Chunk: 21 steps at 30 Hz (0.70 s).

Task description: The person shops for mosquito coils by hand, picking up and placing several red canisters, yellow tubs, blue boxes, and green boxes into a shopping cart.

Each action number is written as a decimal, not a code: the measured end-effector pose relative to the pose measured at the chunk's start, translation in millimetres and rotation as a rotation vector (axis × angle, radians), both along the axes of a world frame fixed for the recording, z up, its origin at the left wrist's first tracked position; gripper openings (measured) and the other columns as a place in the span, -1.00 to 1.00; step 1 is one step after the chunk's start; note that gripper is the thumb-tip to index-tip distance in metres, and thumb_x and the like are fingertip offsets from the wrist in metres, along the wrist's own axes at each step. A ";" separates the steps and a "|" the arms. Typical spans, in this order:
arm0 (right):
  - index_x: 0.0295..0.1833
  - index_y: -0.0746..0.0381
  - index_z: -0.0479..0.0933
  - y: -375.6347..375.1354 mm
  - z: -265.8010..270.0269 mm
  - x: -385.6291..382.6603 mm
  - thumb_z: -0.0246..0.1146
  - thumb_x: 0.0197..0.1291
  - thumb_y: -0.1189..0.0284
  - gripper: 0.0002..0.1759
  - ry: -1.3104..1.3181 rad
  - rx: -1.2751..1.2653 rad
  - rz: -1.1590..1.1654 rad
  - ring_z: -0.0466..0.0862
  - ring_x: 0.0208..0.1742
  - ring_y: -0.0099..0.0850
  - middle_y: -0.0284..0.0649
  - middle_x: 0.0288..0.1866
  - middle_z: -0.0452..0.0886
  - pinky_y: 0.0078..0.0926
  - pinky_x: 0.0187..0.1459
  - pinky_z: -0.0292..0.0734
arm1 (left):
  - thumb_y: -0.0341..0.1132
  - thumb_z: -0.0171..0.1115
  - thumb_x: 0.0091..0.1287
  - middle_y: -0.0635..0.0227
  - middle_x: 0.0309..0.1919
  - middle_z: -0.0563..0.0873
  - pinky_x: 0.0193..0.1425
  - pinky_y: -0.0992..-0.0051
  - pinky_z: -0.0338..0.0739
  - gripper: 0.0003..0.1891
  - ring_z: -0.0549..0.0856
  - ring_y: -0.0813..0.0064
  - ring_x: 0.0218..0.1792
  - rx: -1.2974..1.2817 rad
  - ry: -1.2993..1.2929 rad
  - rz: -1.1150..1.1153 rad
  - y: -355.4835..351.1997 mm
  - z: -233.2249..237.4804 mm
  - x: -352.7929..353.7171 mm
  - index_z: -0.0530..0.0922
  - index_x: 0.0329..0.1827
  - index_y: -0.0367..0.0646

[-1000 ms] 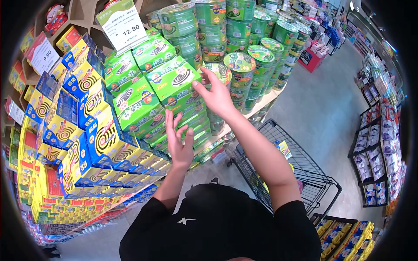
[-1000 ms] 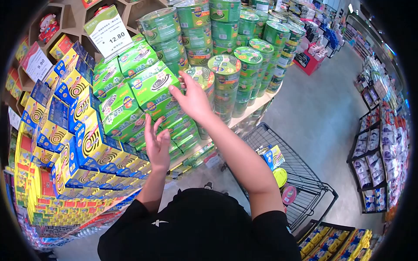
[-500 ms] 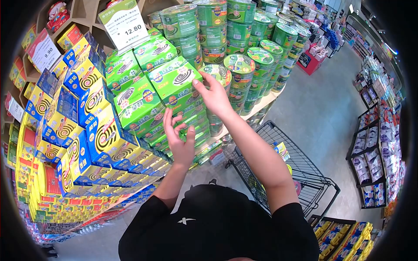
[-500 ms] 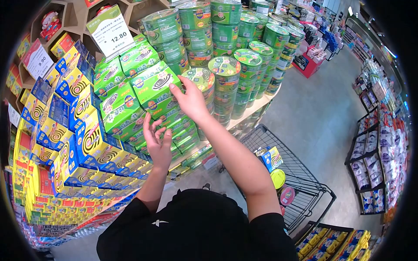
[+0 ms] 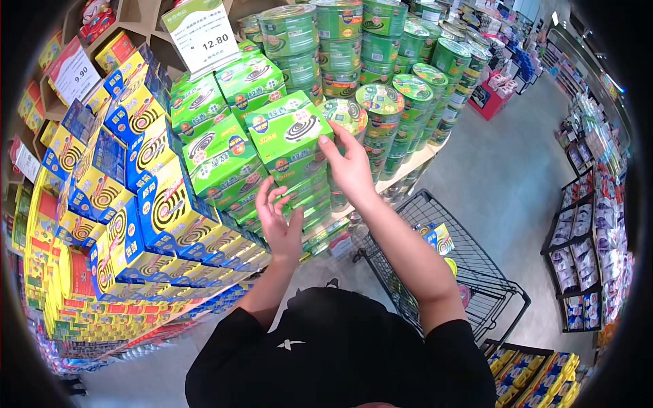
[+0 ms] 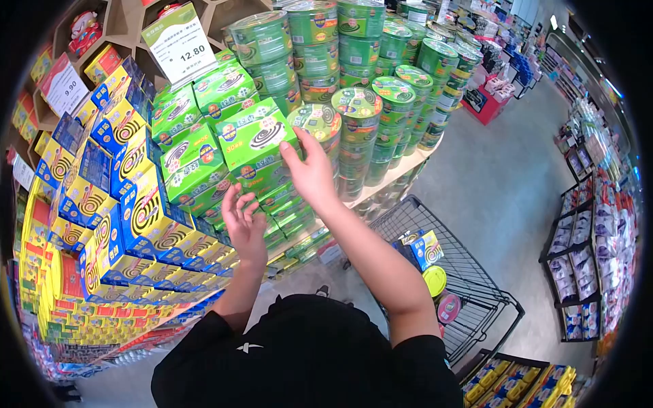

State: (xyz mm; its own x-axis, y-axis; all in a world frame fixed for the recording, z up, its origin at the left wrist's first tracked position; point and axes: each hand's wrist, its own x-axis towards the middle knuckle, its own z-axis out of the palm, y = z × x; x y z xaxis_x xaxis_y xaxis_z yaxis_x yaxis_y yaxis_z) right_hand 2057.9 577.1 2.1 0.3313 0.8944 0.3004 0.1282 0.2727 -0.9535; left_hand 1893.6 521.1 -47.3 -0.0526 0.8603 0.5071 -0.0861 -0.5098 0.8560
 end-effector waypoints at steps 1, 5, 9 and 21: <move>0.41 0.39 0.45 -5.4 -1.2 1.4 0.31 0.41 0.17 -0.36 0.047 0.006 0.017 0.65 0.25 -0.21 0.06 0.24 0.64 -0.33 0.27 0.48 | -0.58 0.19 0.27 0.16 0.47 0.31 0.32 0.40 0.41 -0.24 0.46 0.37 0.28 0.013 -0.014 -0.003 -3.9 -0.4 0.1 0.16 0.57 -0.21; 0.38 0.36 0.48 -14.0 -3.9 3.7 0.30 0.44 0.18 -0.42 0.157 0.026 0.036 0.67 0.07 -0.38 -0.08 0.10 0.67 -0.42 0.13 0.54 | -0.56 0.16 0.34 0.11 0.47 0.31 0.34 0.37 0.41 -0.26 0.45 0.36 0.29 -0.030 -0.068 0.029 -11.4 -9.4 -0.1 0.14 0.60 -0.21; 0.28 0.35 0.55 2.7 -15.6 6.0 0.30 0.44 0.16 -0.48 0.039 0.074 -0.085 0.64 -0.04 -0.52 -0.16 0.04 0.65 -0.53 -0.03 0.58 | -0.55 0.12 0.41 0.10 0.50 0.30 0.38 0.33 0.41 -0.29 0.43 0.33 0.34 -0.210 -0.152 0.028 -9.3 -8.0 2.9 0.13 0.64 -0.21; 0.19 0.31 0.51 -11.7 -6.8 -1.5 0.29 0.42 0.26 -0.61 0.518 -0.097 -0.081 0.55 -0.09 -0.55 -0.26 -0.02 0.60 -0.61 -0.05 0.46 | -0.23 0.14 0.58 0.14 0.54 0.26 0.46 0.17 0.42 -0.28 0.41 0.25 0.45 -0.351 -0.191 -0.131 -16.2 -32.9 -5.3 0.00 0.68 -0.17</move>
